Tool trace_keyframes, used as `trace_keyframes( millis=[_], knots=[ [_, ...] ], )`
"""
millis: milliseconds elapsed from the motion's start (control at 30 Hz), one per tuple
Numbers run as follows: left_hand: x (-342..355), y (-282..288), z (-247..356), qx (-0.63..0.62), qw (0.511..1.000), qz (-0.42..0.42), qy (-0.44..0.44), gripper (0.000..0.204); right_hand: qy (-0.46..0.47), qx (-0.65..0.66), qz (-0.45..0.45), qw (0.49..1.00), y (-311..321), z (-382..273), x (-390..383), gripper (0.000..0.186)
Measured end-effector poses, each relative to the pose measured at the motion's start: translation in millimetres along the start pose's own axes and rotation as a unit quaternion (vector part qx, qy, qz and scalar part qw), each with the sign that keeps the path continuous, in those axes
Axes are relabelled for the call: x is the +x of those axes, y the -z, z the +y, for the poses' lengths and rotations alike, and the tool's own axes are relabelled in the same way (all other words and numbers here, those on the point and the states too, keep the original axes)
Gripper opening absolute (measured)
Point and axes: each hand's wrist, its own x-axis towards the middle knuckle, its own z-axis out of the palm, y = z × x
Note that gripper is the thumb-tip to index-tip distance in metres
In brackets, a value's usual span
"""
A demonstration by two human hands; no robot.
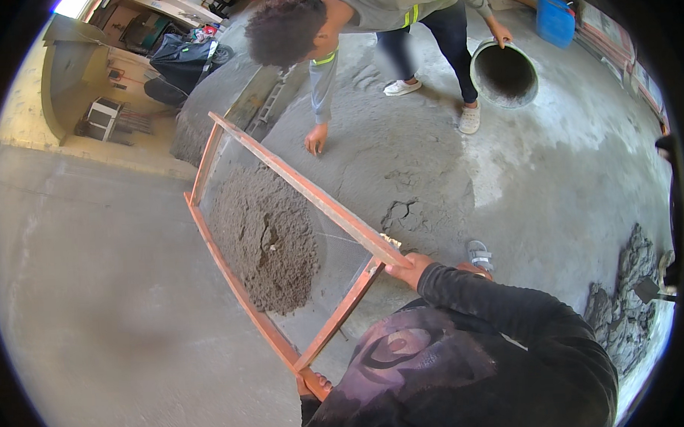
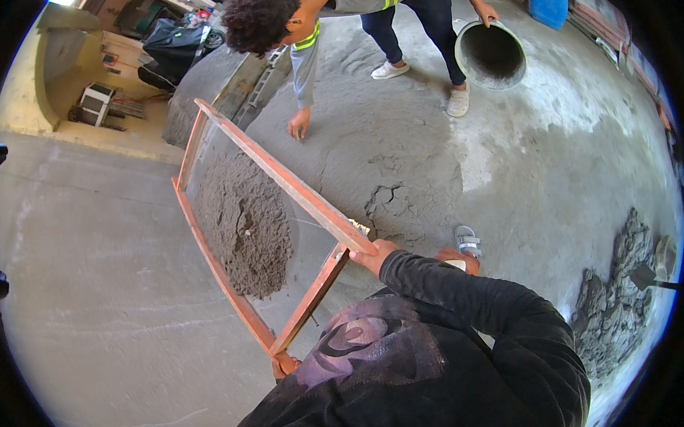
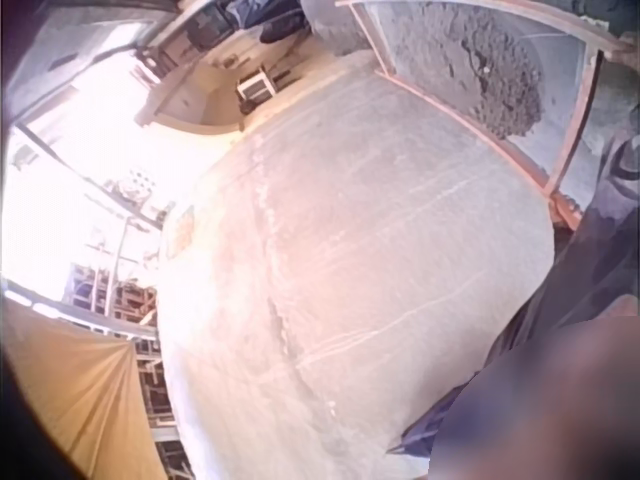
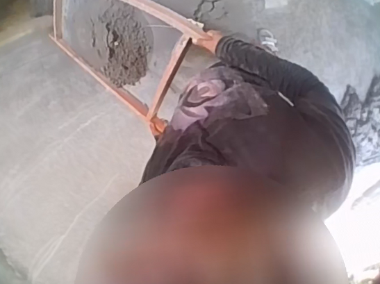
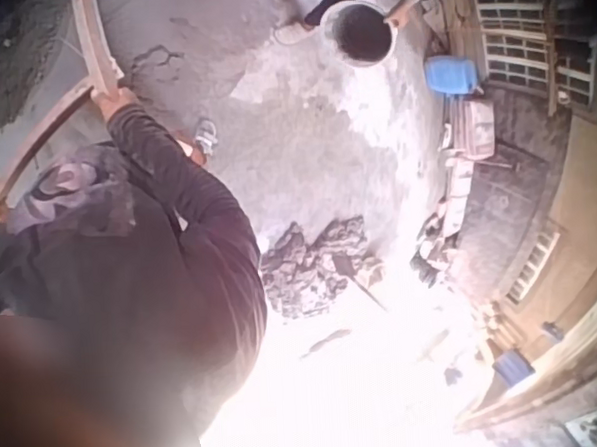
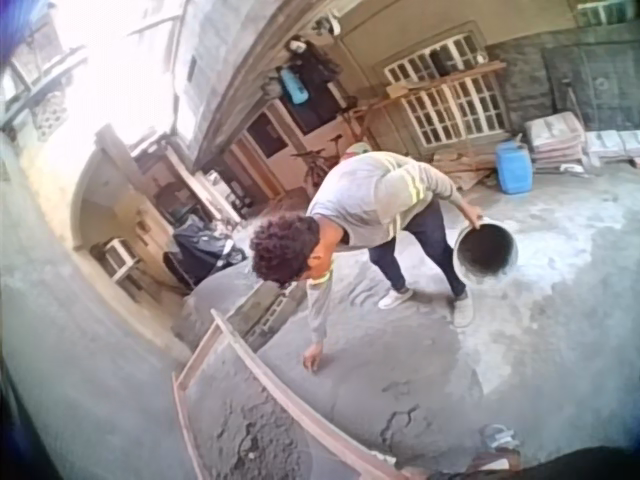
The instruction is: The person holds a rectangular sieve over a pile of concrete while another person pours material from a bucket onto it. The person shakes the sieve back and forth to separate fine particles from larger chunks. The process is repeated with additional material poured onto the sieve.
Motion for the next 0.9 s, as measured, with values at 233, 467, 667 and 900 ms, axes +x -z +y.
trace_keyframes(
  millis=[233,467,667,900],
  knots=[
    [0,0,-1,0.02,1.0,-0.005,-0.011,0.069,0.013,0.004,0.006,1.0,0,-1,1,0.067],
    [3,4,5,0.045,0.997,-0.06,0.001,0.07,0.013,0.0,0.019,1.0,-3,-1,-4,0.068],
    [4,8,7,0.026,0.998,-0.061,0.004,0.069,0.003,0.011,0.027,1.0,-7,-1,-8,0.064],
    [6,12,13,0.028,0.998,-0.056,0.021,0.069,-0.001,0.011,0.029,1.0,-10,-3,-15,0.067]
  ],
)
